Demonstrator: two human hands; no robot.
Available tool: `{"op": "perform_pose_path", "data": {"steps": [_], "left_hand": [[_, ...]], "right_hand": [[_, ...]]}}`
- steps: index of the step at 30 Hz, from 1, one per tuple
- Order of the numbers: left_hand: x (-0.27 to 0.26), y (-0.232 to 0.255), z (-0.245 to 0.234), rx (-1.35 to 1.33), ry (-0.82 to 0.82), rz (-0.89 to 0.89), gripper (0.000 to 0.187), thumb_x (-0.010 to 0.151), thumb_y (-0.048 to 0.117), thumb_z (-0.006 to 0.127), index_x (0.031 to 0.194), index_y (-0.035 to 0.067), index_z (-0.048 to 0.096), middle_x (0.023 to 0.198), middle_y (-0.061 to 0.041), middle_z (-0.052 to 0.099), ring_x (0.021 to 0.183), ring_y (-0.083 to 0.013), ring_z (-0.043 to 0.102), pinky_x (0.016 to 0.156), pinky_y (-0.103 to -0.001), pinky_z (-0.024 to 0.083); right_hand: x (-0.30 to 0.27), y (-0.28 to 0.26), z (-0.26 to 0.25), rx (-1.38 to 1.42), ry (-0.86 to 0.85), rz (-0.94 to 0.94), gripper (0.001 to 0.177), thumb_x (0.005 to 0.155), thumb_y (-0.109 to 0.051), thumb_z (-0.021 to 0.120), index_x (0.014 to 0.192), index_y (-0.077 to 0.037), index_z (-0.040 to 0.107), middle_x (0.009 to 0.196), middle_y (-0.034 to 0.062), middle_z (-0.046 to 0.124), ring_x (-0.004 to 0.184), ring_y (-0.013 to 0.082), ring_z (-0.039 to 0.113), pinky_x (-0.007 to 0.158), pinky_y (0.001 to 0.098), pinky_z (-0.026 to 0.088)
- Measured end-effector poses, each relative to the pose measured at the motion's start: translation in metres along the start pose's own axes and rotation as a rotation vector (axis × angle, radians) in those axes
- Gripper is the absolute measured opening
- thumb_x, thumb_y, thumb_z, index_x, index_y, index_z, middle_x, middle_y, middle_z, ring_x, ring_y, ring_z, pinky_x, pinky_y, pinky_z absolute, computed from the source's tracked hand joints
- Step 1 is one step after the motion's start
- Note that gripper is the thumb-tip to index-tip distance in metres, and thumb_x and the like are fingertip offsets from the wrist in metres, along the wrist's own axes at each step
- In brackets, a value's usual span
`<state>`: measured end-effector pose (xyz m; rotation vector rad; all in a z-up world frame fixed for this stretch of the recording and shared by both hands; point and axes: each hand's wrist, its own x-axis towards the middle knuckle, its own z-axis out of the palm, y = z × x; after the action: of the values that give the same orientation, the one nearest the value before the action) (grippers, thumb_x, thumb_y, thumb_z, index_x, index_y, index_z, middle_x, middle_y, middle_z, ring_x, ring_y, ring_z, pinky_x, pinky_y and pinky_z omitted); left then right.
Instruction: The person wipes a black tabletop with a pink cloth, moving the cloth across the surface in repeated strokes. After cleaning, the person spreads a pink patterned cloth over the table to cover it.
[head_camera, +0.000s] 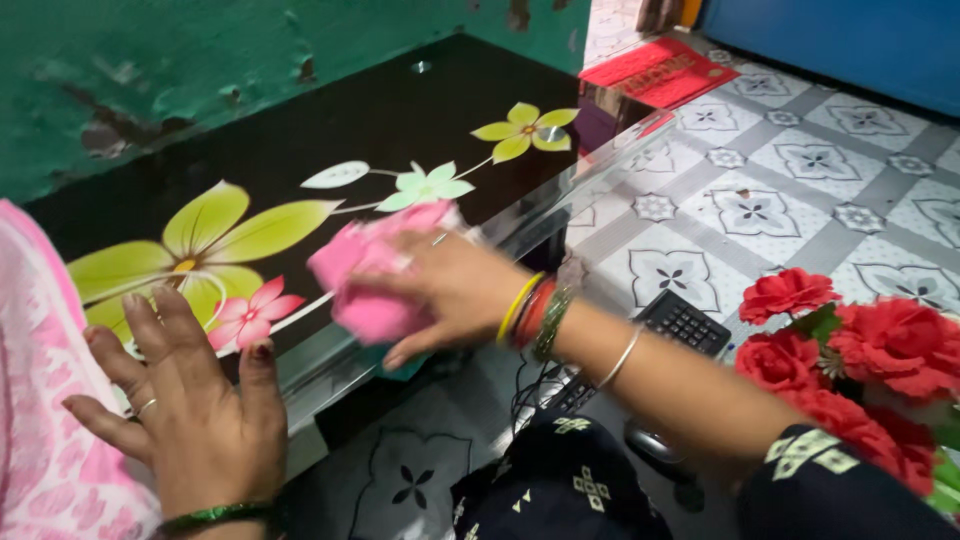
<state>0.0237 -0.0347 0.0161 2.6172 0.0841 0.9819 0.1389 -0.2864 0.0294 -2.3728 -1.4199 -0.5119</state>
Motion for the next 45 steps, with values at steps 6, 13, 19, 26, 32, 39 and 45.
{"op": "perform_pose_path", "data": {"steps": [6, 13, 19, 26, 32, 39, 45], "left_hand": [[0.013, 0.041, 0.015, -0.046, -0.025, 0.002, 0.082, 0.104, 0.066, 0.018, 0.165, 0.01, 0.016, 0.172, -0.023, 0.01, 0.157, -0.0459, -0.002, 0.113, -0.071, -0.015], [0.034, 0.061, 0.054, -0.006, -0.008, -0.006, 0.08, 0.104, 0.063, 0.023, 0.164, 0.01, 0.021, 0.171, -0.023, 0.009, 0.157, -0.0443, -0.002, 0.115, -0.072, -0.01], [0.05, 0.081, 0.091, 0.067, 0.003, -0.004, 0.077, 0.105, 0.061, 0.029, 0.162, 0.009, 0.028, 0.17, -0.023, 0.017, 0.158, -0.0419, 0.004, 0.118, -0.07, -0.005], [0.047, 0.084, 0.101, 0.061, 0.002, 0.014, 0.075, 0.106, 0.057, 0.028, 0.163, 0.008, 0.029, 0.169, -0.024, 0.021, 0.157, -0.0437, 0.007, 0.117, -0.072, -0.001], [0.044, 0.084, 0.109, 0.147, 0.076, 0.054, 0.073, 0.107, 0.057, 0.032, 0.162, 0.01, 0.037, 0.167, -0.025, 0.03, 0.158, -0.0432, 0.015, 0.119, -0.072, 0.004], [0.042, 0.078, 0.118, 0.196, 0.112, 0.058, 0.073, 0.109, 0.057, 0.038, 0.161, 0.007, 0.046, 0.168, -0.026, 0.036, 0.161, -0.0441, 0.022, 0.122, -0.073, 0.008], [0.037, 0.071, 0.124, 0.207, 0.092, 0.055, 0.073, 0.113, 0.066, 0.036, 0.155, 0.007, 0.049, 0.165, -0.026, 0.035, 0.164, -0.0446, 0.021, 0.122, -0.077, 0.005]], "right_hand": [[0.026, -0.069, 0.07, 0.019, 0.469, -0.065, 0.045, 0.089, -0.038, 0.068, 0.124, -0.011, 0.067, 0.137, 0.0128, 0.066, 0.124, 0.0292, 0.064, 0.112, 0.0463, 0.047], [-0.001, -0.016, 0.056, -0.054, 0.559, 0.01, 0.022, 0.096, -0.026, 0.068, 0.11, -0.01, 0.073, 0.112, 0.0113, 0.072, 0.106, 0.0269, 0.071, 0.102, 0.0435, 0.056], [-0.052, 0.086, 0.012, -0.275, 0.635, 0.147, 0.018, 0.094, -0.027, 0.066, 0.1, -0.014, 0.078, 0.099, 0.0136, 0.073, 0.096, 0.0302, 0.07, 0.082, 0.0445, 0.054], [-0.064, 0.111, 0.01, -0.282, 0.756, 0.298, 0.017, 0.097, -0.022, 0.063, 0.097, -0.011, 0.075, 0.099, 0.0112, 0.073, 0.098, 0.031, 0.069, 0.095, 0.0457, 0.051], [-0.033, 0.047, 0.032, -0.239, 0.767, 0.328, 0.016, 0.096, -0.023, 0.064, 0.095, -0.009, 0.074, 0.099, 0.0102, 0.072, 0.099, 0.029, 0.07, 0.095, 0.0472, 0.05], [-0.013, 0.01, 0.044, -0.152, 0.777, 0.193, 0.016, 0.096, -0.026, 0.068, 0.101, -0.012, 0.073, 0.104, 0.0102, 0.072, 0.101, 0.0266, 0.071, 0.096, 0.0441, 0.053], [-0.044, 0.077, 0.041, -0.259, 0.761, 0.14, 0.016, 0.096, -0.026, 0.066, 0.101, -0.013, 0.075, 0.101, 0.0109, 0.072, 0.098, 0.0261, 0.071, 0.094, 0.0457, 0.055]]}}
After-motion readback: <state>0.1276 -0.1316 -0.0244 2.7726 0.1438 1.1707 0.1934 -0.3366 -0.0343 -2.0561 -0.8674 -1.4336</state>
